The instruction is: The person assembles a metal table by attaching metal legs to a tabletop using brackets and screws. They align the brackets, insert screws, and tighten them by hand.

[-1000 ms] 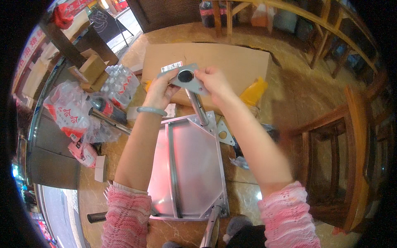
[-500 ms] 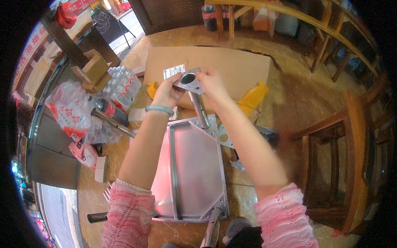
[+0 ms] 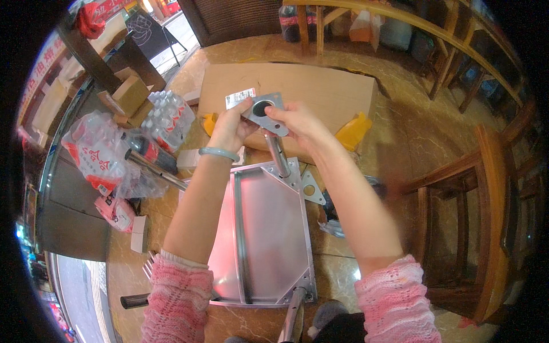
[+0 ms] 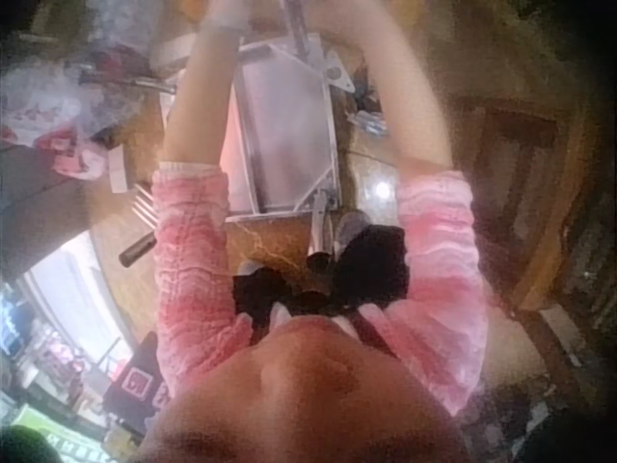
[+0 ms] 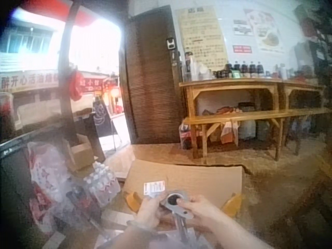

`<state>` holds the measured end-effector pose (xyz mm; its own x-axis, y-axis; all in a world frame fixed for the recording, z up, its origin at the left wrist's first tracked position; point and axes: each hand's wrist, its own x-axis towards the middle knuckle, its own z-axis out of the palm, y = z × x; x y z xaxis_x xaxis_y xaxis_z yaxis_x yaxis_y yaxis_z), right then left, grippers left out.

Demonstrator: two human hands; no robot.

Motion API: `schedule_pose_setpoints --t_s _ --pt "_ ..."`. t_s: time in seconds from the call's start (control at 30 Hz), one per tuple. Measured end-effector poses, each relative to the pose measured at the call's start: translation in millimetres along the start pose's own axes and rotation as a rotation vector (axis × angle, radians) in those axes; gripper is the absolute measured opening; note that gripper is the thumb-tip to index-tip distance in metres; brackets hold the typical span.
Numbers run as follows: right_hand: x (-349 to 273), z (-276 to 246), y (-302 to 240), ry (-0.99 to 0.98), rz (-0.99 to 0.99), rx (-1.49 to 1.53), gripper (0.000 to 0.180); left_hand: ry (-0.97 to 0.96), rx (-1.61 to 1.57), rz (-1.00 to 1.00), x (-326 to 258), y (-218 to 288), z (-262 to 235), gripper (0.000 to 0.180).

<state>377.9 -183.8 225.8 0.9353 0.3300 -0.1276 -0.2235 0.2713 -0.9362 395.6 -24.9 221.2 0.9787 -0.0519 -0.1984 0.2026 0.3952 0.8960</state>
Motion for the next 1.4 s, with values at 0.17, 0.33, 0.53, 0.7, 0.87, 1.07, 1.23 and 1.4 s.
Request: schedule_pose_setpoints --t_s 0.17,0.33,0.53,0.7,0.87,1.07,1.23,1.4 --pt "2 4 8 0.045 -0.073 0.046 0.021 -0.029 -0.096 0.018 5 -3 -1 0.023" --pt "-3 13 2 0.162 -0.025 -0.236 0.019 -0.310 -0.380 0.060 -6 -16 -18 0.029" --pt "-12 19 -3 0.246 0.041 -0.226 0.020 -0.256 0.256 0.436 -8 -45 -11 0.039" --pt "-18 8 3 0.298 -0.078 0.153 0.020 -0.005 0.514 0.705 -16 -52 2 0.028" --pt "-36 -21 2 0.343 -0.224 0.564 0.024 0.043 0.714 0.868 -23 -48 10 0.029" --pt "-54 -67 25 0.265 -0.105 0.547 0.024 0.068 0.701 0.896 -26 -49 10 0.032" --pt "-98 -137 104 0.519 0.310 0.147 0.019 0.031 0.660 0.774 -25 -49 13 0.035" --pt "-136 -183 178 0.413 0.764 -0.262 0.030 0.010 0.630 0.559 -31 -42 7 0.037"
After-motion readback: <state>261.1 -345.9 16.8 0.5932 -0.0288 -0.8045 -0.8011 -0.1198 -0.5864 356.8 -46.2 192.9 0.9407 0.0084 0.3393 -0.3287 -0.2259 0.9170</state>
